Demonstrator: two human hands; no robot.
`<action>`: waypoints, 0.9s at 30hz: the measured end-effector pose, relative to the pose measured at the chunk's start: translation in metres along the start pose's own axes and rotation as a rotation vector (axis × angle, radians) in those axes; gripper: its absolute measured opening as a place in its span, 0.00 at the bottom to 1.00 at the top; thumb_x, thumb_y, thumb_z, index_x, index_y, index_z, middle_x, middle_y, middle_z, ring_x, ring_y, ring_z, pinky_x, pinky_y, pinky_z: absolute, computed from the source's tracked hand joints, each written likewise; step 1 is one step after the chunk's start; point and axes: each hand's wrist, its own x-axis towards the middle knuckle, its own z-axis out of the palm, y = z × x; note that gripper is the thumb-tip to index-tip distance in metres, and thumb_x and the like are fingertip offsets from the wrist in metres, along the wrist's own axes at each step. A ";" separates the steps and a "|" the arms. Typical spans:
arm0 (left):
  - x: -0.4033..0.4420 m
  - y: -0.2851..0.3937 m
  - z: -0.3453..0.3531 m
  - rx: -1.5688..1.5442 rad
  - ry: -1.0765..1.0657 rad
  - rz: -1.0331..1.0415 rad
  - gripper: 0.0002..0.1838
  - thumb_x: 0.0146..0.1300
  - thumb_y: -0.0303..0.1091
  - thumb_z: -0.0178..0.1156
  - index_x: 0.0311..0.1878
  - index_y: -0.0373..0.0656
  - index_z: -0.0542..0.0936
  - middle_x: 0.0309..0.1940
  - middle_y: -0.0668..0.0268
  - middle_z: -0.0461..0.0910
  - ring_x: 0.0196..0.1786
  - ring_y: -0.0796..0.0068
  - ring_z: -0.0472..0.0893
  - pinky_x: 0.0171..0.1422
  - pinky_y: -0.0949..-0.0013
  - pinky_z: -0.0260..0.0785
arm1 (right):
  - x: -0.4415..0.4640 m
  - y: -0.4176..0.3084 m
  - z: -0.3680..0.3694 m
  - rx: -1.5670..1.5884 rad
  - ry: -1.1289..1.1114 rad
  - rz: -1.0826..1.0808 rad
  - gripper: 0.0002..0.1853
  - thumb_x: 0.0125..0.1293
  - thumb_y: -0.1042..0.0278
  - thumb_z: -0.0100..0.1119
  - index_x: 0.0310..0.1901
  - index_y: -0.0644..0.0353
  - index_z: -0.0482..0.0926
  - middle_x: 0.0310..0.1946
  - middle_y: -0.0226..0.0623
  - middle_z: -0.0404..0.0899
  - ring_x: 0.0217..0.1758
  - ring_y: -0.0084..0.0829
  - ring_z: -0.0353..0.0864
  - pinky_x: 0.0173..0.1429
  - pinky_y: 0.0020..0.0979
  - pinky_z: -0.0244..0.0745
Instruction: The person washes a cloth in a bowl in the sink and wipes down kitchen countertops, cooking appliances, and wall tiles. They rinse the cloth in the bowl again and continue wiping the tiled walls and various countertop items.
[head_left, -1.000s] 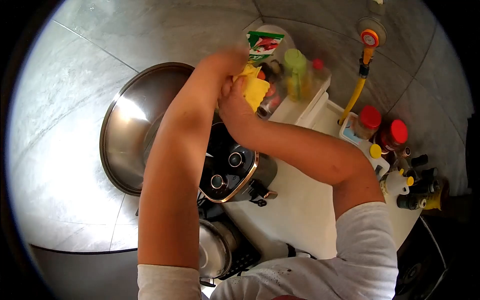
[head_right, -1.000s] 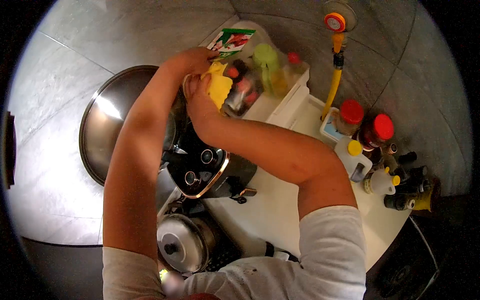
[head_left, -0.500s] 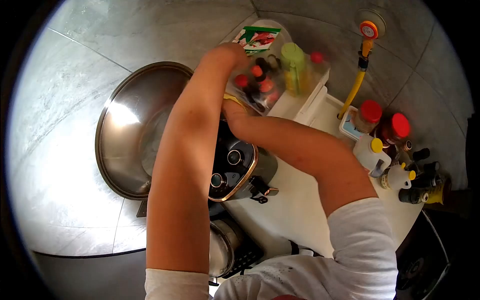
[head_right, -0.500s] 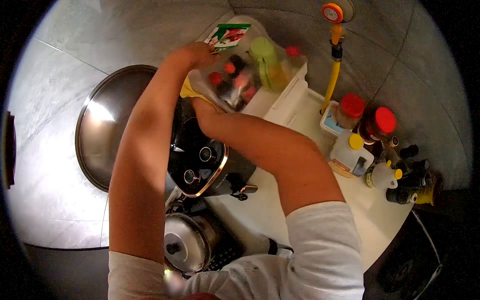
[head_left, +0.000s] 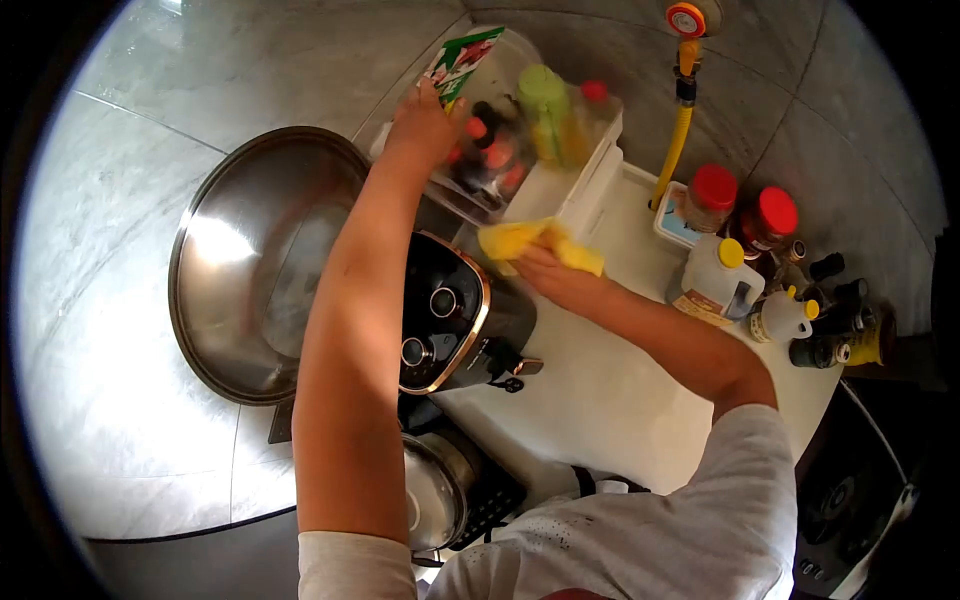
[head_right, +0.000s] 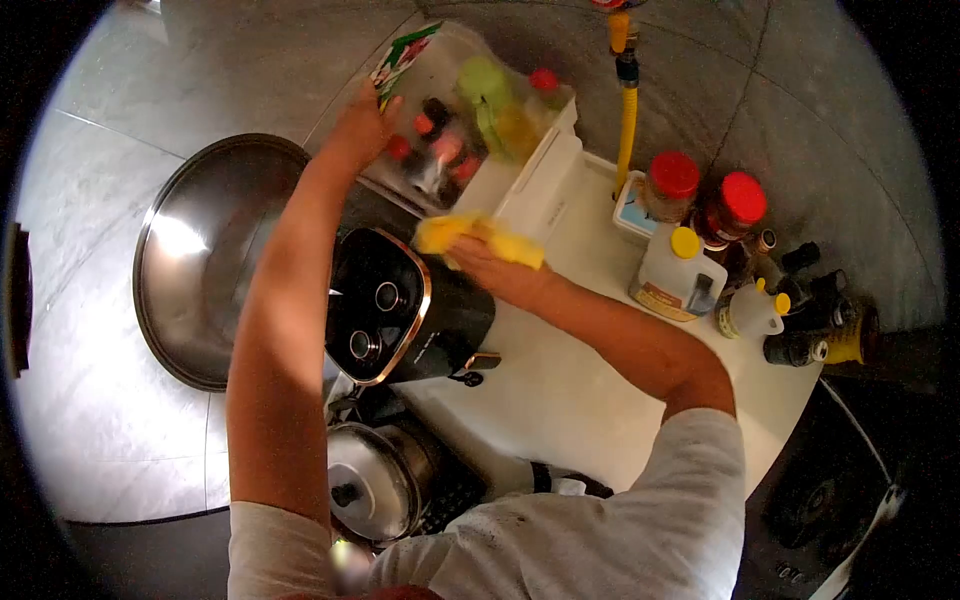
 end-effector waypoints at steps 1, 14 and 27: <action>0.000 -0.001 0.003 -0.046 0.073 0.021 0.38 0.69 0.56 0.46 0.73 0.42 0.53 0.67 0.43 0.60 0.69 0.45 0.61 0.70 0.54 0.58 | -0.012 0.010 -0.002 -0.131 0.094 -0.148 0.24 0.58 0.68 0.54 0.58 0.58 0.73 0.62 0.45 0.65 0.63 0.41 0.66 0.67 0.44 0.60; -0.024 0.021 -0.022 -0.002 0.425 0.609 0.20 0.53 0.54 0.66 0.35 0.45 0.82 0.39 0.67 0.83 0.39 0.67 0.81 0.42 0.62 0.72 | 0.005 -0.017 0.048 0.304 0.761 0.280 0.28 0.56 0.80 0.55 0.61 0.66 0.65 0.65 0.59 0.60 0.69 0.56 0.60 0.73 0.48 0.53; -0.036 0.034 -0.032 -0.145 0.256 0.330 0.22 0.59 0.52 0.62 0.26 0.41 0.75 0.22 0.66 0.82 0.20 0.68 0.78 0.29 0.64 0.70 | 0.025 -0.022 0.061 0.992 0.940 0.818 0.27 0.72 0.77 0.37 0.71 0.67 0.50 0.70 0.46 0.56 0.71 0.37 0.57 0.72 0.28 0.51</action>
